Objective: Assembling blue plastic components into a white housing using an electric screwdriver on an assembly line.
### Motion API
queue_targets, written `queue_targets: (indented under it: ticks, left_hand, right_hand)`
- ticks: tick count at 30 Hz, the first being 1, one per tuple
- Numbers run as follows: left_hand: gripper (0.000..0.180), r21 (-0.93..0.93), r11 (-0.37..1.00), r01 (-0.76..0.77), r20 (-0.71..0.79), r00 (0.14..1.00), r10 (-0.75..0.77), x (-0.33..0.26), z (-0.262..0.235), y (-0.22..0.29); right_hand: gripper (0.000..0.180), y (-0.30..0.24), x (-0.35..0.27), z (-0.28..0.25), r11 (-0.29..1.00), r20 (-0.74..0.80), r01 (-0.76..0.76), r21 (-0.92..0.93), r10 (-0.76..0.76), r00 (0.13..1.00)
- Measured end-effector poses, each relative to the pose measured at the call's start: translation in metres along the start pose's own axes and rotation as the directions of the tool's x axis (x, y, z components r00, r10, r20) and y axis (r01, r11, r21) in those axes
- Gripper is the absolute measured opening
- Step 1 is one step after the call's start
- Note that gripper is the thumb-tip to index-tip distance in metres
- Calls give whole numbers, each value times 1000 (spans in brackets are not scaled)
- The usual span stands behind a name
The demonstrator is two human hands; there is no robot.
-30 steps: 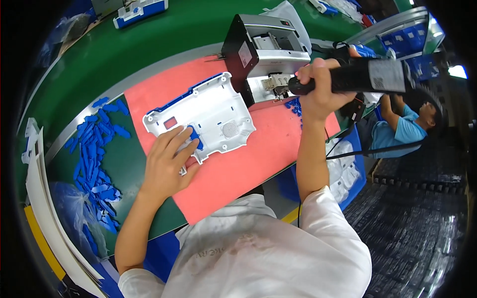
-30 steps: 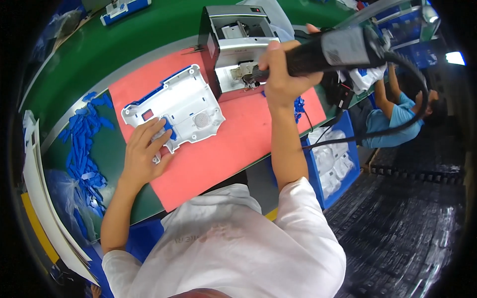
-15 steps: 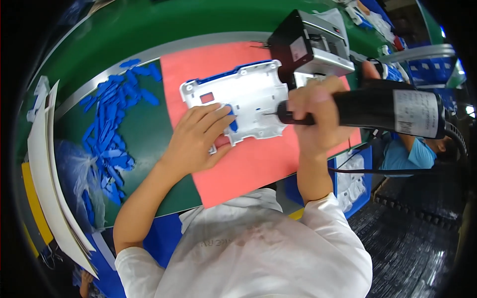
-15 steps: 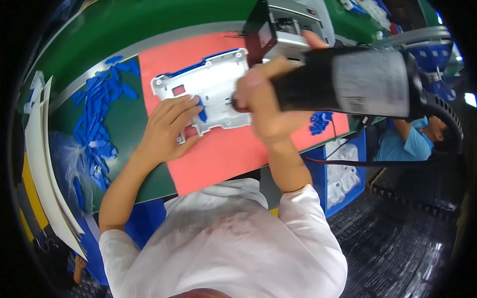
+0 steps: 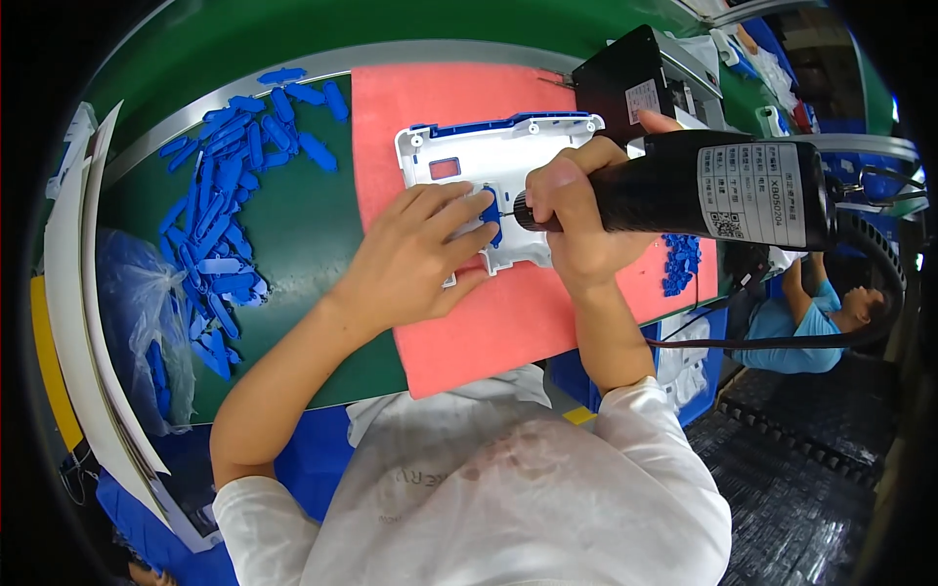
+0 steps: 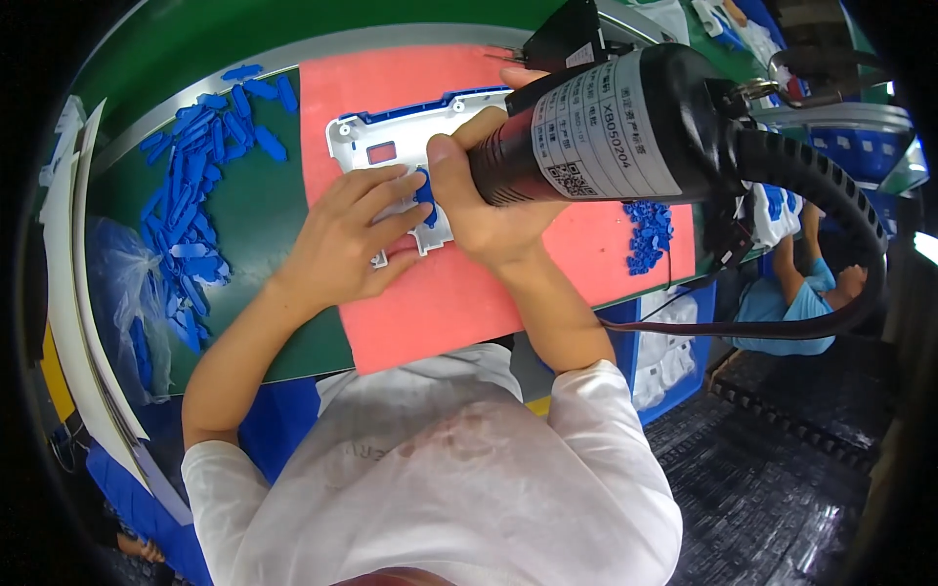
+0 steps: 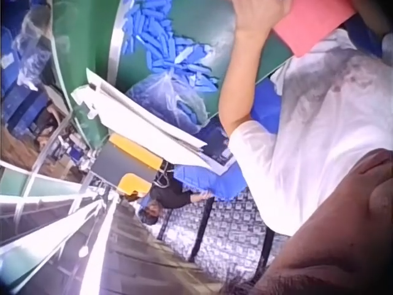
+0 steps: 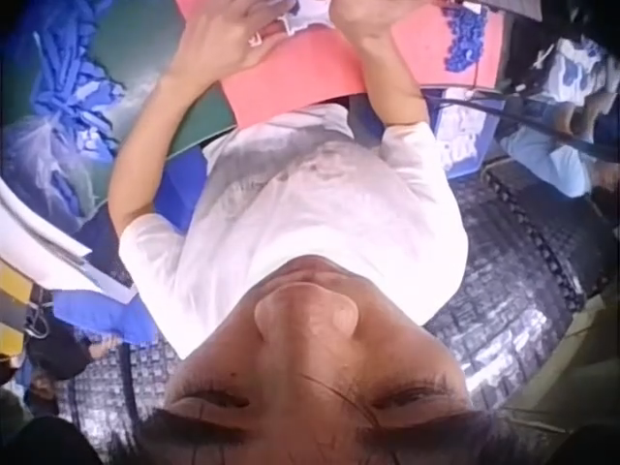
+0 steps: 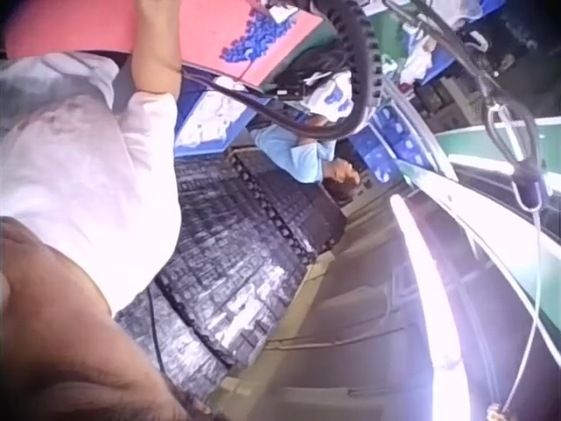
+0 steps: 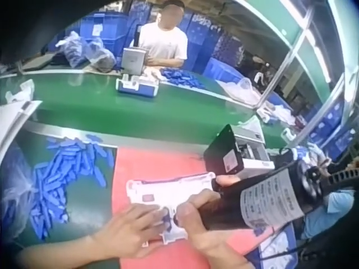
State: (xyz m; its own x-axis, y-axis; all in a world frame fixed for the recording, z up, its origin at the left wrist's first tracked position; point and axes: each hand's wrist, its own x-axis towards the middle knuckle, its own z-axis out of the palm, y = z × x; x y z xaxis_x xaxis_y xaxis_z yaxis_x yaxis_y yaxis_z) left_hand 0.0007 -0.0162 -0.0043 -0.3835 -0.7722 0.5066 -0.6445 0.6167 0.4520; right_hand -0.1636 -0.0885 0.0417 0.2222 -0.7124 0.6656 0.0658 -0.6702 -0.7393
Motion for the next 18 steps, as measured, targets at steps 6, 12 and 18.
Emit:
queue_targets:
  ticks: [6, 12, 18]
  left_hand:
    - [36, 1, 1000, 5, -3, 1000, -5, 0, 2, -1]
    - [38, 0, 1000, 23, 12, 1000, -23, 1, 1, 0]
    - [42, -26, 999, 27, 13, 1000, -27, 2, 0, -3]
  right_hand:
    - [61, 9, -3, 0, 1000, 15, -2, -15, 2, 1000]
    - [62, 4, -4, -6, 1000, 6, -20, -15, 20, 1000]
    - [8, -21, 13, -31, 994, -231, 73, 81, -53, 971]
